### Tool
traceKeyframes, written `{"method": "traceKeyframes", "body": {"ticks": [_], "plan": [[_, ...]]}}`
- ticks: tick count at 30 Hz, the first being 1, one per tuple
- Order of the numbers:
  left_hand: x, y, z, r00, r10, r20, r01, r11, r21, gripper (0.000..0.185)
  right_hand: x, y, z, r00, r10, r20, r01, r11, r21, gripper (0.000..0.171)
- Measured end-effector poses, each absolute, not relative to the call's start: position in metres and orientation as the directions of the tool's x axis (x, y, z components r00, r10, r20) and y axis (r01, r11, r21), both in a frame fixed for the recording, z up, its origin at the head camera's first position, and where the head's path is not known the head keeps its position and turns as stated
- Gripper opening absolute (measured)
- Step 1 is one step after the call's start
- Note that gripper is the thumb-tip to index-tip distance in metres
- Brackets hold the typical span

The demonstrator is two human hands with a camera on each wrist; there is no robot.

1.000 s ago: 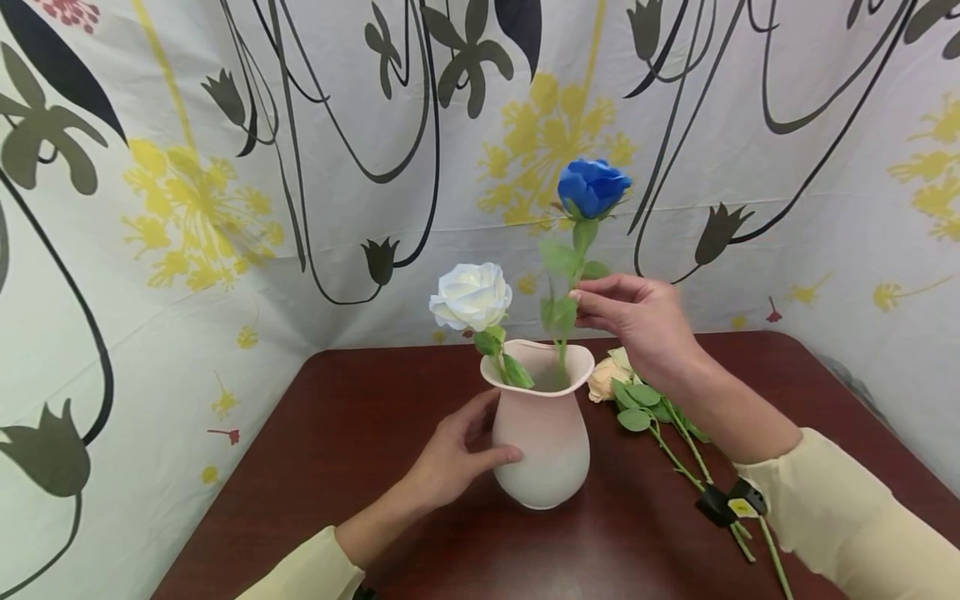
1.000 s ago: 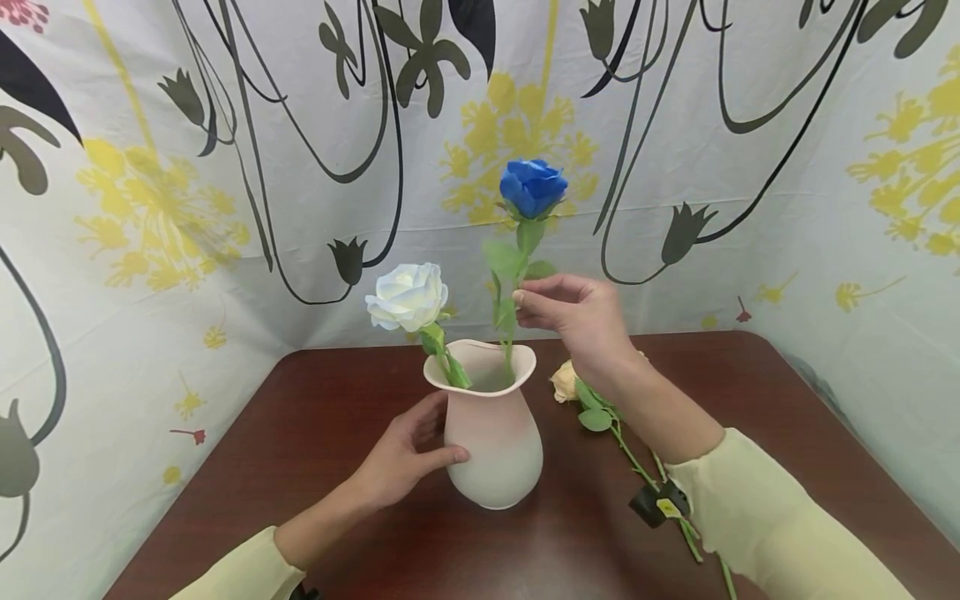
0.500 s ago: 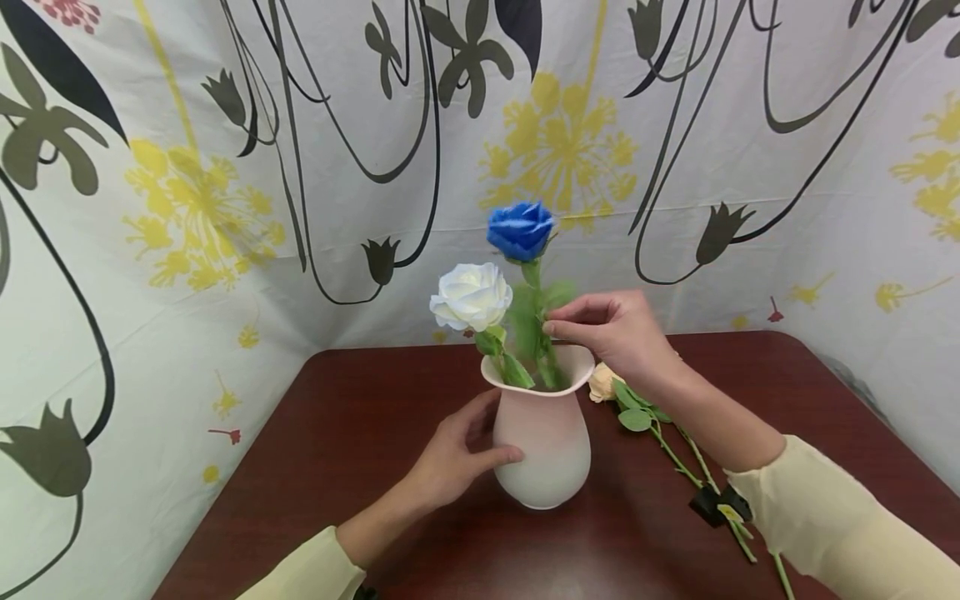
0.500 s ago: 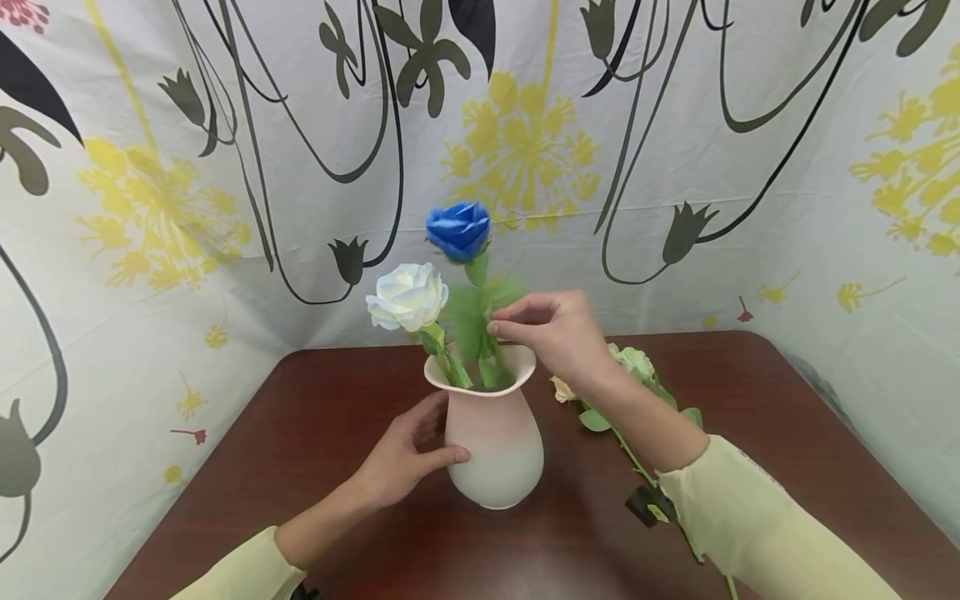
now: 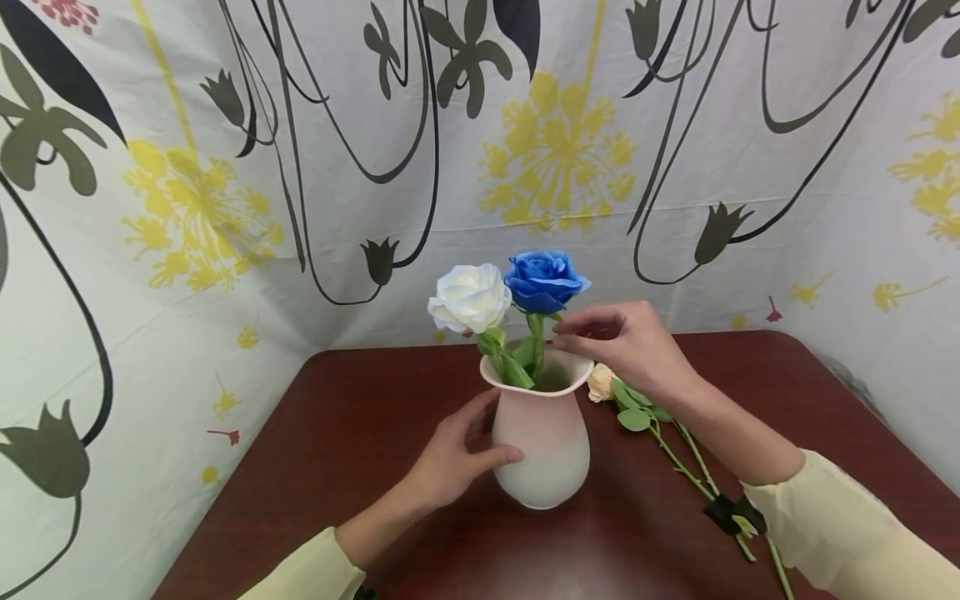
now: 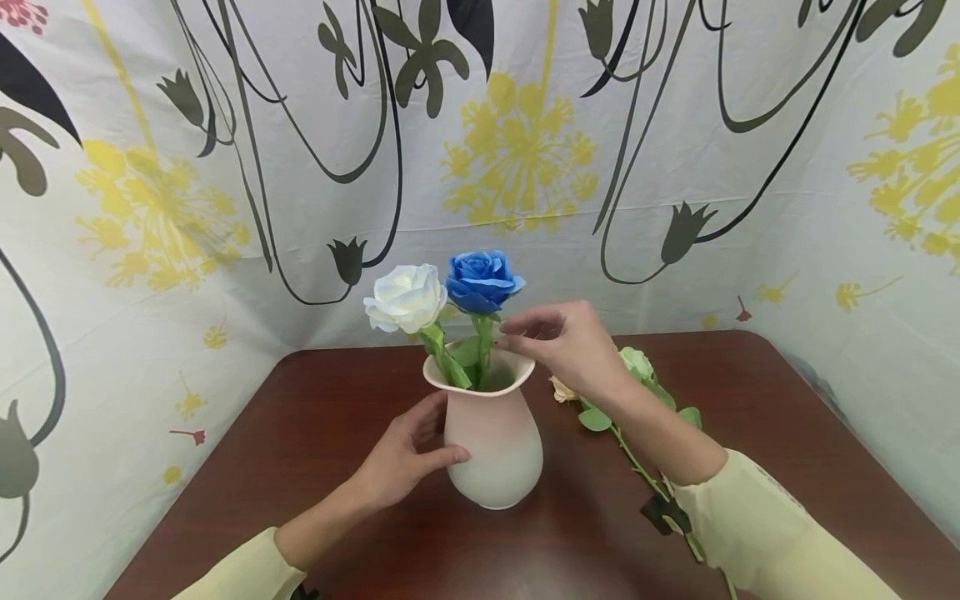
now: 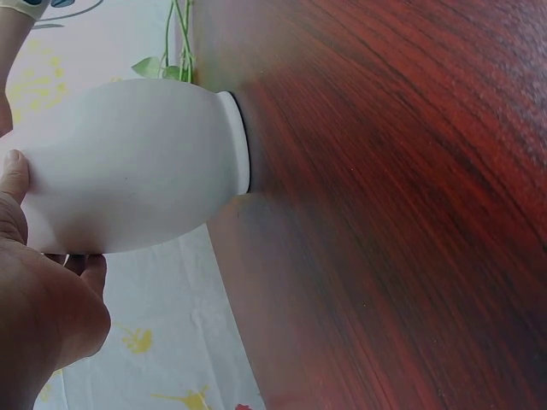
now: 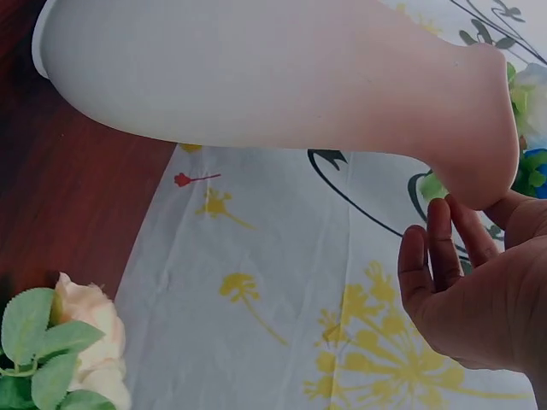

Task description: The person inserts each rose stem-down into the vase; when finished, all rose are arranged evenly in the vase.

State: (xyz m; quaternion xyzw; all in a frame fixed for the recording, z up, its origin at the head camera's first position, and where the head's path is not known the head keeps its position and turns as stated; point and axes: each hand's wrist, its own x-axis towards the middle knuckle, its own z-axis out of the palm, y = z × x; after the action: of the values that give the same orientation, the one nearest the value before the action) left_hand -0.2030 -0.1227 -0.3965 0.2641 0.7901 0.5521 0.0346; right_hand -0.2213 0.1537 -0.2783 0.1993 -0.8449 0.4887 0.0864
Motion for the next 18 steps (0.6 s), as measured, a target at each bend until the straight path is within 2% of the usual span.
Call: {"method": "traceKeyframes", "body": {"ticks": [11,15,18], "plan": [[-0.204,-0.122,-0.398,-0.859,0.456,0.234,0.376,0.250,0.892,0.077,-0.216,0.167,-0.287,-0.943,-0.212,0.256,-0.322,0.388,-0.864,0.040],[-0.204,-0.123,-0.398,-0.860,0.451,0.238,0.379,0.254,0.890,0.077,-0.214,0.168,-0.293,-0.915,-0.214,0.343,-0.401,0.364,-0.841,0.034],[-0.204,-0.123,-0.398,-0.860,0.450,0.240,0.380,0.253,0.890,0.077,-0.211,0.167,-0.298,-0.860,-0.243,0.448,-0.509,0.361,-0.781,0.026]]}}
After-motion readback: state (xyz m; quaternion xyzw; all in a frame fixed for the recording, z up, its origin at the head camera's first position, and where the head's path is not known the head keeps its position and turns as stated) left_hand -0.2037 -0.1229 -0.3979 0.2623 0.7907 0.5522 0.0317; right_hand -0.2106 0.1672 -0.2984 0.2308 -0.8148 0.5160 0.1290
